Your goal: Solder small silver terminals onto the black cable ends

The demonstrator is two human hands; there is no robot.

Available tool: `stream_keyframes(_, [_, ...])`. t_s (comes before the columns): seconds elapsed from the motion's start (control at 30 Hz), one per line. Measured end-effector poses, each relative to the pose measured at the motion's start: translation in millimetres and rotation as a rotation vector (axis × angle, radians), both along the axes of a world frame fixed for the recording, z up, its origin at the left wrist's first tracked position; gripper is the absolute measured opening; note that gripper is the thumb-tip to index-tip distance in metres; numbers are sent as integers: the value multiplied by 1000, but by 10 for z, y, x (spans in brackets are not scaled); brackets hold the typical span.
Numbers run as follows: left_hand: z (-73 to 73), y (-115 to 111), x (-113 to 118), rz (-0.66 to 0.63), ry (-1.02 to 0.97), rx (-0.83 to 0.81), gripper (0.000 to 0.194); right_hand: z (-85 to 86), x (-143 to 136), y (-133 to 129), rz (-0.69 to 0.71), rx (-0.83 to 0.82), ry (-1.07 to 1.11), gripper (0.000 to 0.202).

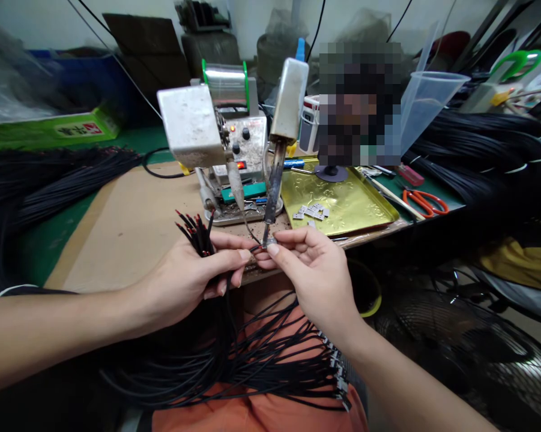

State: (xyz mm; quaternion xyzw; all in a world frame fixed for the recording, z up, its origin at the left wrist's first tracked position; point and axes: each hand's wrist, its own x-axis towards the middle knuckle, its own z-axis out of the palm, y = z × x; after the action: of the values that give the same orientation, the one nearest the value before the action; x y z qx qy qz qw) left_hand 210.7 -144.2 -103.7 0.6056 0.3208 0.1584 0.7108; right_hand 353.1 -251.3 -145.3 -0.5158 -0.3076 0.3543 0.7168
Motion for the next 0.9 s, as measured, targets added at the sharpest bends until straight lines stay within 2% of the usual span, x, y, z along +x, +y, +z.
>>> stream_keyframes(0.9, [6, -1, 1, -6, 24, 11, 21, 6, -15, -17, -18, -37, -13, 21])
